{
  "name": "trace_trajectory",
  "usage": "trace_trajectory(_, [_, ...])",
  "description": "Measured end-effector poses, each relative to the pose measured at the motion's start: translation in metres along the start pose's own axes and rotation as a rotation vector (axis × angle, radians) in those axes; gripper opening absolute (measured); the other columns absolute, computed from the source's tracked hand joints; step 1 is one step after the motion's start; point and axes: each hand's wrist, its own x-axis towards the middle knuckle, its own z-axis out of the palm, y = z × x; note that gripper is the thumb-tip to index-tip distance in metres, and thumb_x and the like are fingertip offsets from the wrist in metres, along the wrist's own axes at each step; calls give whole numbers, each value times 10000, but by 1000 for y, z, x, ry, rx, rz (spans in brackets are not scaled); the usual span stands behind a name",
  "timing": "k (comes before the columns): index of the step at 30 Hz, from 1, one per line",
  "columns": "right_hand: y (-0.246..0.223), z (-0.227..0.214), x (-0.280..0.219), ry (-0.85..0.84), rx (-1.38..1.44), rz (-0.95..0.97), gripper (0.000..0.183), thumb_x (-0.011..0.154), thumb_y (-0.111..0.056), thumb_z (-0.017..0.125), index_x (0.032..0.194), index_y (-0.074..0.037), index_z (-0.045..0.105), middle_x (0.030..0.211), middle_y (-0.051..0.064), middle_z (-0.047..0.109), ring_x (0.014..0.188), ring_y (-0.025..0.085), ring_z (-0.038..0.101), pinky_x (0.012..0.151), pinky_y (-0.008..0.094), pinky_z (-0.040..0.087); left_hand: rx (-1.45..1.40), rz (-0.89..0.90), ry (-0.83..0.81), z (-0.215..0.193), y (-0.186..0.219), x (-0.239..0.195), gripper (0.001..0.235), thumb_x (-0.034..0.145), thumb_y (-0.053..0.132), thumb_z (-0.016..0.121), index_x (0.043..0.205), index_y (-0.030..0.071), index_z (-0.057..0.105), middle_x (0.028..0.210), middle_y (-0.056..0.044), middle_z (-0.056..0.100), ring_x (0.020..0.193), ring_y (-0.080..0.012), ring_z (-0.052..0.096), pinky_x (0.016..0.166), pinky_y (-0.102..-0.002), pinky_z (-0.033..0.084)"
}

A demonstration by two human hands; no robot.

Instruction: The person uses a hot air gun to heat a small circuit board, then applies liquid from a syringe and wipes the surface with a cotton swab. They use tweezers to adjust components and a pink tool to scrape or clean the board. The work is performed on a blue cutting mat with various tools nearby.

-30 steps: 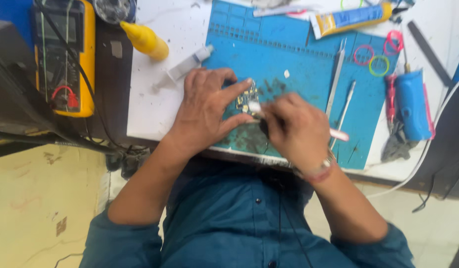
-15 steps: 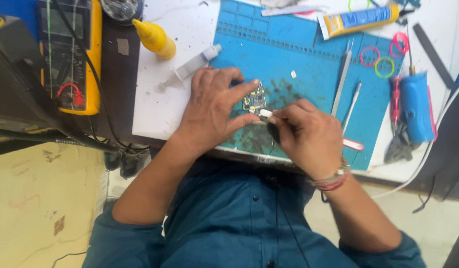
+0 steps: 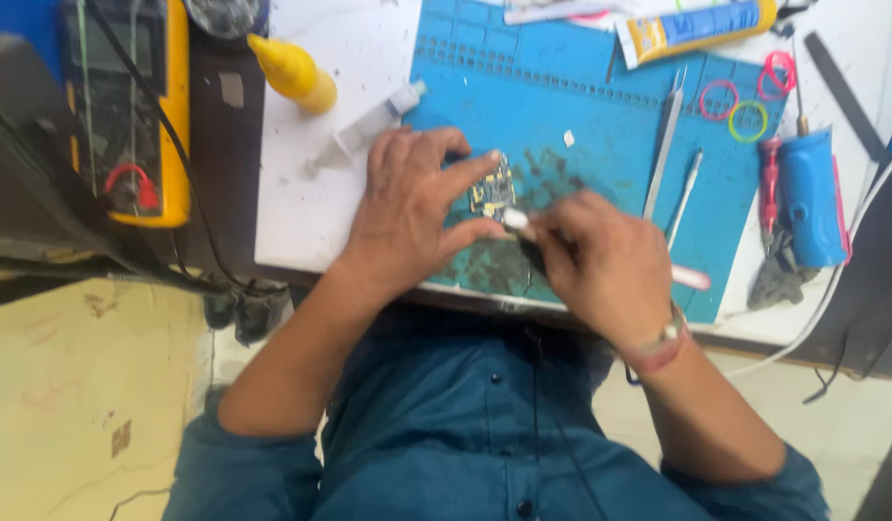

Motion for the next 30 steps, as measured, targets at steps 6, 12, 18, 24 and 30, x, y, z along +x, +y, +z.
trace_trajectory(6, [-8, -3, -3, 73, 87, -64, 49, 926, -132, 779, 956, -114, 746, 901, 69, 680, 752, 317, 674, 638, 415, 516, -4, -25, -38, 3, 3, -6, 621, 839, 449, 843, 1347, 130, 683, 1262, -84, 552, 1208, -309, 493, 1146, -511, 313])
trace_trajectory(12, [-3, 1, -2, 80, 87, -52, 39, 906, -112, 774, 930, -111, 744, 899, 75, 685, 753, 322, 676, 642, 422, 518, -7, -26, -35, 3, 1, -3, 611, 826, 443, 854, 1322, 122, 698, 1243, -102, 550, 1171, -328, 484, 1135, -524, 305])
trace_trajectory(18, [6, 4, 1, 19, 95, -67, 35, 888, -110, 761, 919, -110, 745, 870, 57, 688, 727, 309, 680, 611, 412, 514, 4, -35, -5, 1, -1, 3, 625, 800, 453, 854, 1311, 129, 697, 1248, -87, 546, 1176, -334, 480, 1135, -521, 302])
trace_trajectory(24, [0, 8, -9, 25, 6, -23, 64, 894, -139, 791, 872, -111, 738, 839, 70, 672, 712, 311, 671, 599, 418, 500, 4, -14, -33, 2, -2, 0, 631, 821, 463, 855, 1330, 128, 694, 1250, -87, 540, 1181, -316, 483, 1132, -520, 300])
trace_trajectory(30, [-1, 5, -10, 83, 105, -50, 58, 912, -114, 775, 965, -117, 751, 900, 63, 679, 755, 301, 677, 632, 403, 514, 11, -24, -32, 5, 2, -10, 619, 832, 445, 858, 1337, 127, 692, 1263, -95, 542, 1191, -338, 463, 1129, -515, 302])
